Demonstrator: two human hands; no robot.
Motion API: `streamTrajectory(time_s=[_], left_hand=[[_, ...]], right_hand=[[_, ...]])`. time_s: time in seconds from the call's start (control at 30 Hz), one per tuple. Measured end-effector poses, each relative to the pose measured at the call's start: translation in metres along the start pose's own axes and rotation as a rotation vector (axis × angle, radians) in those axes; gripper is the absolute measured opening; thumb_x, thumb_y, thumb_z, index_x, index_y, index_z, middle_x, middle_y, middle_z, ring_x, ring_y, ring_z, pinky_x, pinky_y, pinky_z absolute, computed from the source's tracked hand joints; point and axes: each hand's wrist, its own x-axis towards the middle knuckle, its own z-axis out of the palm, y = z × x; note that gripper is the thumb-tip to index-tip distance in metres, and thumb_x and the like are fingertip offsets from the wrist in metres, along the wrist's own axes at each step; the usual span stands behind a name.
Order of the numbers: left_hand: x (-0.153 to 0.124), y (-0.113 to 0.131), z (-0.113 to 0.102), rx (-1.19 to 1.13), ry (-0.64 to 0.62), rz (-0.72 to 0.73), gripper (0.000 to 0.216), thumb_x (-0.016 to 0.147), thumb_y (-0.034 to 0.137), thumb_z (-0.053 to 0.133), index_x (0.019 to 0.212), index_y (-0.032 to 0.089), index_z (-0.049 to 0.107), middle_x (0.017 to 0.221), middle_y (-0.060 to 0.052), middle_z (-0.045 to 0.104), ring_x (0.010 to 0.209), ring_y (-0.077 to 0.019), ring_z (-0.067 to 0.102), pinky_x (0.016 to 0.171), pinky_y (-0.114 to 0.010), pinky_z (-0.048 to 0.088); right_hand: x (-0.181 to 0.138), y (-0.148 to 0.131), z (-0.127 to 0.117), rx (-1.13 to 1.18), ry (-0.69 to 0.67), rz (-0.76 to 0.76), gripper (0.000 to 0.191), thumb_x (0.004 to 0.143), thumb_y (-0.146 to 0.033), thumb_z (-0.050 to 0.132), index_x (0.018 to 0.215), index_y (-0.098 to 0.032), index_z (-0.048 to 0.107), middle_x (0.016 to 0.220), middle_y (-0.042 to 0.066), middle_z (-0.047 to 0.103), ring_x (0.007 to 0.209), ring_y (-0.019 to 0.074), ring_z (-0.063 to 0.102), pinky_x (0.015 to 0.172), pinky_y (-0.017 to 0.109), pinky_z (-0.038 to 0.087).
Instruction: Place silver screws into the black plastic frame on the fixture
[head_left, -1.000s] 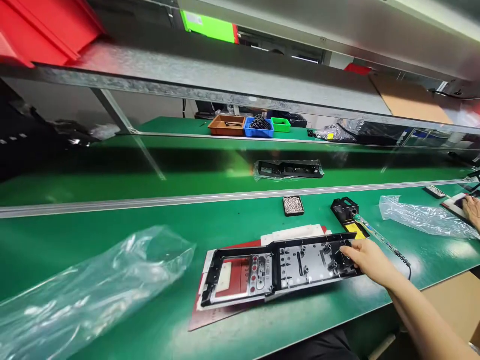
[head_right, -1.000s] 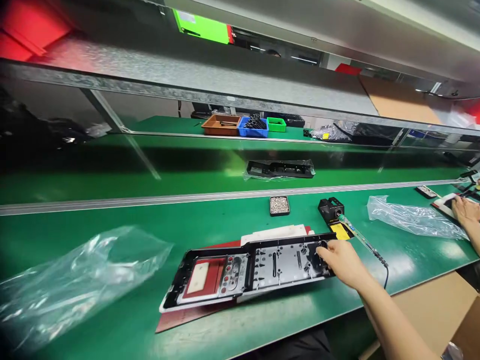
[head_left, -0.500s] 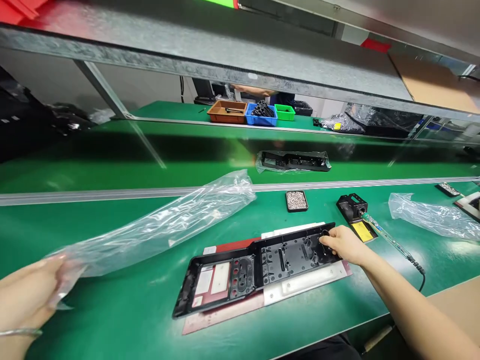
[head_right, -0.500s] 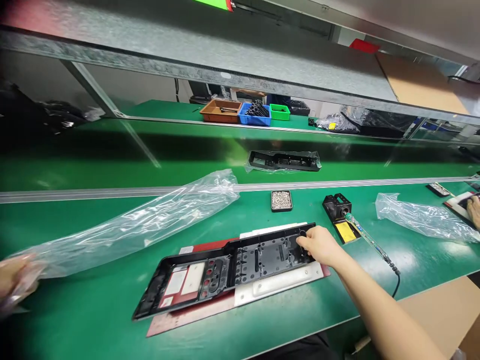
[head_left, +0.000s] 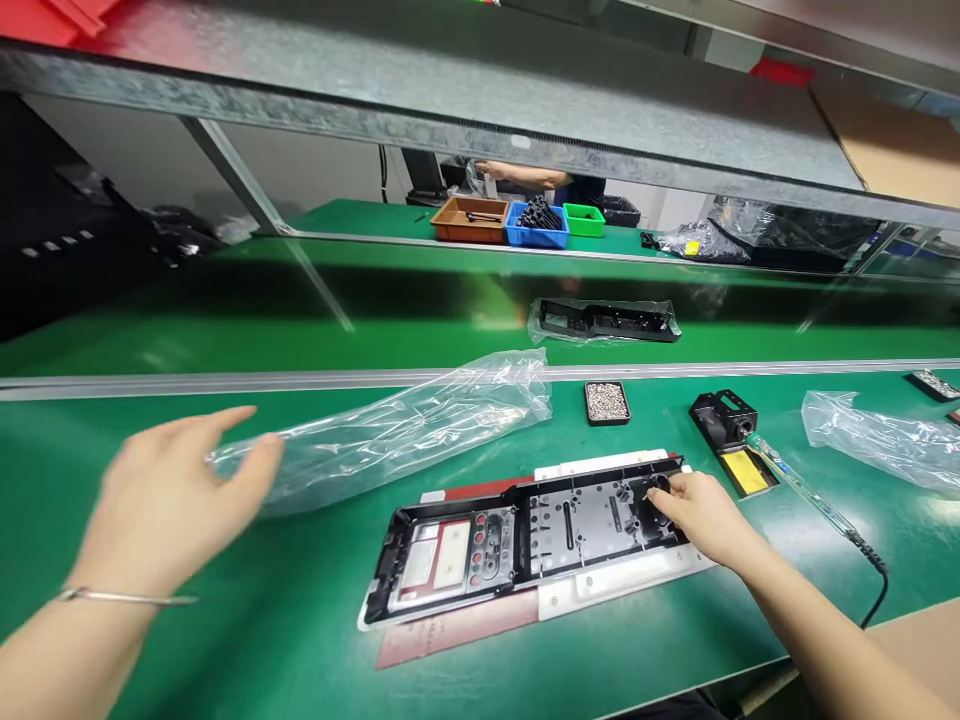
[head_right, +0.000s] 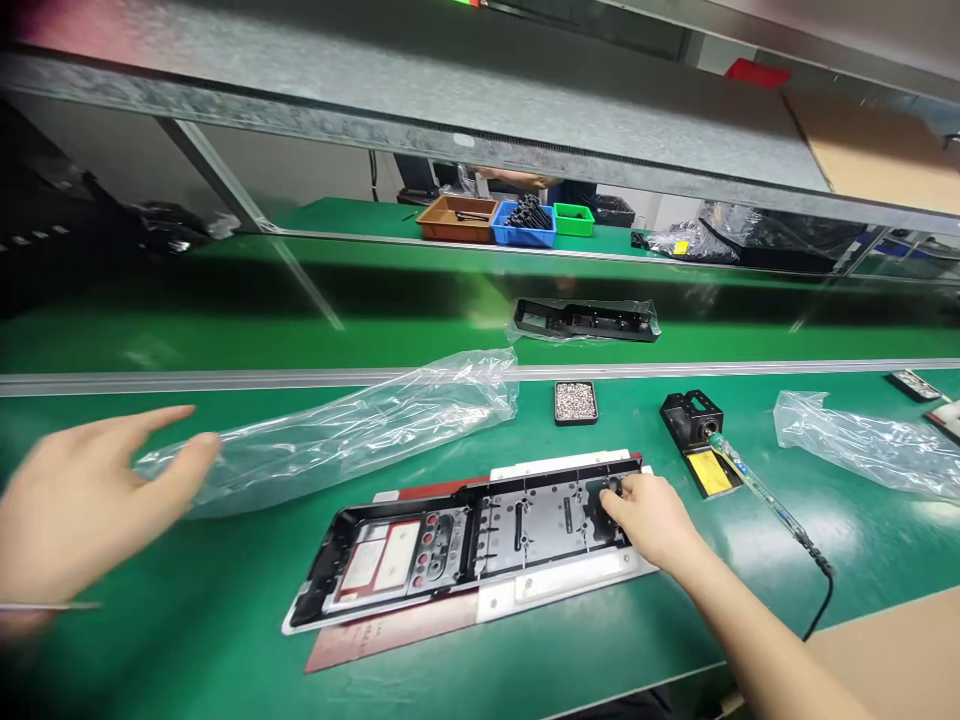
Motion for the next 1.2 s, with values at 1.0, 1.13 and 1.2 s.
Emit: streamTrajectory(time_s=[1.0,1.13,1.2], left_hand=[[0.049,0.065,0.078,-0.064,-0.486,0.432,0.068,0.08,0.067,0.044,0.14,0.036,0.035,0.155,-0.006,0.021,0.143,-0.0385,0.013,0.112,-0.069,0.007],[0.037,0.029,0.074,-0.104,-0.34,0.4,0.056,0.087,0.056,0.039,0.138,0.032,0.042,0.152,-0.006,0.026,0.142,-0.0353,0.019,0.114,-0.063,0.013],[0.032,0.026,0.063,-0.132,-0.269,0.387,0.059,0.088,0.059,0.036,0.137,0.027,0.044,0.152,-0.009,0.028,0.142,-0.0341,0.02,0.115,-0.059,0.016]], right_hand=[[0.144,-0.085,-0.029,-0.401,0.051,-0.309,0.027,0.098,-0.024,0.055,0.116,-0.004,0.055,0.109,0.011,0.046,0.108,0.0151,0.047,0.101,0.034,0.045],[0.147,-0.088,-0.028,-0.453,0.01,-0.334,0.027,0.099,-0.025,0.054,0.116,-0.003,0.055,0.109,0.011,0.046,0.108,0.0152,0.046,0.101,0.034,0.045],[0.147,-0.089,-0.029,-0.48,-0.001,-0.353,0.027,0.099,-0.024,0.053,0.115,-0.003,0.055,0.108,0.011,0.046,0.108,0.0151,0.046,0.102,0.034,0.044]])
